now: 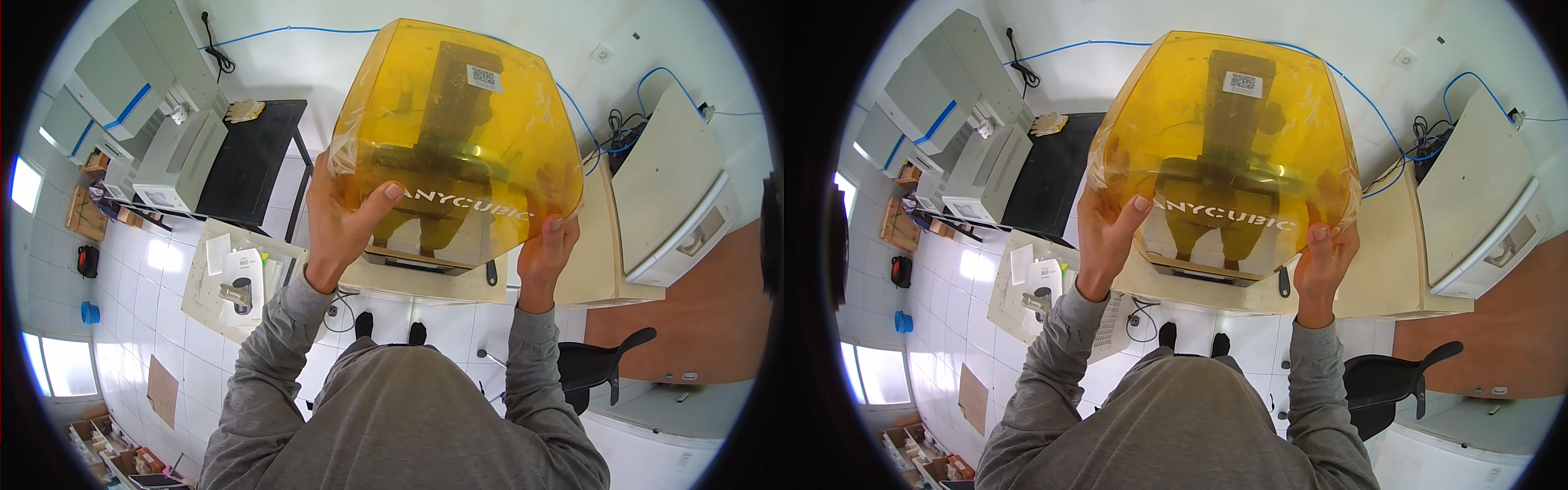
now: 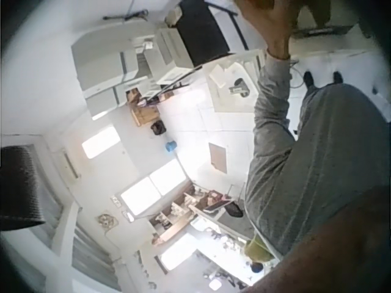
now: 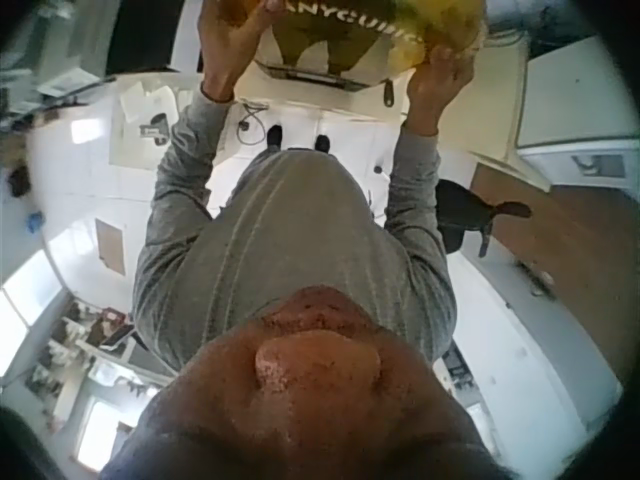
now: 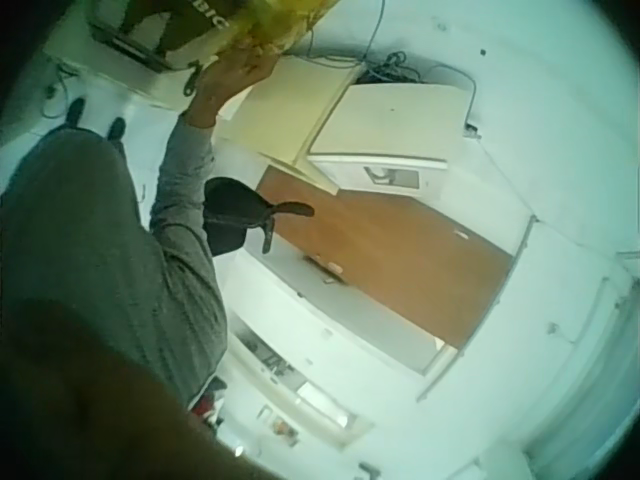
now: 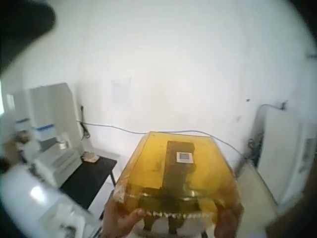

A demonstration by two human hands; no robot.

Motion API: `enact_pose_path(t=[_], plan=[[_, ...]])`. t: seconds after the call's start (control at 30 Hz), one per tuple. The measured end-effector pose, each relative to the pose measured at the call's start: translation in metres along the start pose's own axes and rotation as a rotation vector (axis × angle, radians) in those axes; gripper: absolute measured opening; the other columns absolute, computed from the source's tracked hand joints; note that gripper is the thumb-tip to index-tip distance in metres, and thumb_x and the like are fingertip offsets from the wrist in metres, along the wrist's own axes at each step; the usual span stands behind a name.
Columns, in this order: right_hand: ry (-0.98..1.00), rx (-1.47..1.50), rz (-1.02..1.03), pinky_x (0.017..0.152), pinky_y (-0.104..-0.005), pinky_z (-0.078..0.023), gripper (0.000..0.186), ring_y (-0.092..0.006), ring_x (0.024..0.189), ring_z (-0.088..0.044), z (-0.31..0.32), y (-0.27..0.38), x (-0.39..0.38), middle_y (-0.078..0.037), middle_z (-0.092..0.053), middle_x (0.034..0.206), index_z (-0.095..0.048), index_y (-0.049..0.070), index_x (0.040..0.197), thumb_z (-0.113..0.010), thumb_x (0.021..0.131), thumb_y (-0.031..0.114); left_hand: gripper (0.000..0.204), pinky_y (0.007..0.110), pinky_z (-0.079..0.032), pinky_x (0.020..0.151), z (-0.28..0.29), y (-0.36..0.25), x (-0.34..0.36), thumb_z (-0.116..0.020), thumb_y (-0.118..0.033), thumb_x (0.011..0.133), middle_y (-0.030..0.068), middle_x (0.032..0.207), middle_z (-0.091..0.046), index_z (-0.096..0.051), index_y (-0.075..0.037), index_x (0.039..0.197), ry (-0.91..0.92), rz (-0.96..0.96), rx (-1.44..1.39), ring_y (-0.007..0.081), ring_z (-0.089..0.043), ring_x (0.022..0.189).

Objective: Navigating the 3D printer's interface to start a print and cleaning tools in a dental lab setting.

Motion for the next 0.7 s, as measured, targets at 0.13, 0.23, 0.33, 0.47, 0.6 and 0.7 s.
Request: enact_pose_path(t=[0.13,0.23,0.33,0.47,0.6,0.7], plan=[[0.018,-0.037,-0.033,0.119,-0.0418,-0.043,0.074,-0.0287,0.139,-0.056,0.01,-0.009,-0.004,-0.017,-0.057,0.151,-0.046,-0.007,0.154,-0.07,0.103,0.041,0.068,0.036,-0.056,0.102,0.001,0.004,-0.001,-0.085,-0.013,0.091,0.0174,0.131,-0.064,-0.047,0.008,0.143,-0.004,0.007,0.011,0.0231,-0.067,0.118],[0.01,-0.083,-0.026,0.121,-0.0443,-0.042,0.073,-0.0308,0.141,-0.055,0.009,-0.009,-0.007,-0.017,-0.056,0.152,-0.044,-0.005,0.155,-0.067,0.105,0.043,0.069,0.036,-0.056,0.102,0.003,0.009,-0.003,-0.085,-0.013,0.091,0.0175,0.132,-0.063,-0.046,0.008,0.144,-0.003,0.023,0.001,0.0233,-0.067,0.119],[0.014,-0.097,-0.025,0.121,-0.0445,-0.042,0.072,-0.0305,0.141,-0.055,0.009,-0.01,-0.007,-0.016,-0.056,0.151,-0.044,-0.005,0.155,-0.066,0.106,0.042,0.07,0.036,-0.055,0.103,0.004,0.009,-0.005,-0.085,-0.012,0.091,0.0177,0.132,-0.063,-0.046,0.008,0.145,-0.002,0.022,0.037,0.0236,-0.067,0.119],[0.046,-0.116,-0.012,0.121,-0.0456,-0.042,0.072,-0.0306,0.141,-0.055,0.007,-0.012,-0.005,-0.016,-0.056,0.152,-0.044,-0.004,0.156,-0.066,0.106,0.042,0.07,0.037,-0.056,0.103,0.004,0.01,-0.005,-0.085,-0.012,0.091,0.0178,0.132,-0.063,-0.045,0.008,0.145,-0.014,0.034,0.01,0.0239,-0.067,0.119],[0.054,-0.053,-0.009,0.122,-0.0462,-0.041,0.073,-0.0309,0.142,-0.054,0.015,-0.018,-0.009,-0.016,-0.056,0.153,-0.044,-0.004,0.156,-0.067,0.105,0.043,0.069,0.037,-0.056,0.103,0.005,0.012,-0.007,-0.085,-0.012,0.091,0.0175,0.133,-0.062,-0.046,0.007,0.145,-0.008,0.029,-0.006,0.024,-0.067,0.119],[0.042,-0.083,-0.012,0.123,-0.0466,-0.04,0.073,-0.031,0.143,-0.054,0.011,-0.016,-0.011,-0.016,-0.056,0.152,-0.045,-0.004,0.155,-0.068,0.105,0.043,0.069,0.037,-0.055,0.104,0.007,0.015,-0.009,-0.085,-0.012,0.091,0.0174,0.133,-0.062,-0.046,0.007,0.145,-0.011,0.029,-0.009,0.024,-0.067,0.119]])
Point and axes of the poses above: each hand's wrist, its own x-axis towards the middle knuckle, its own z-axis out of the back of the hand, y = z × x, the point moved 4 cm from there along x, towards the middle knuckle
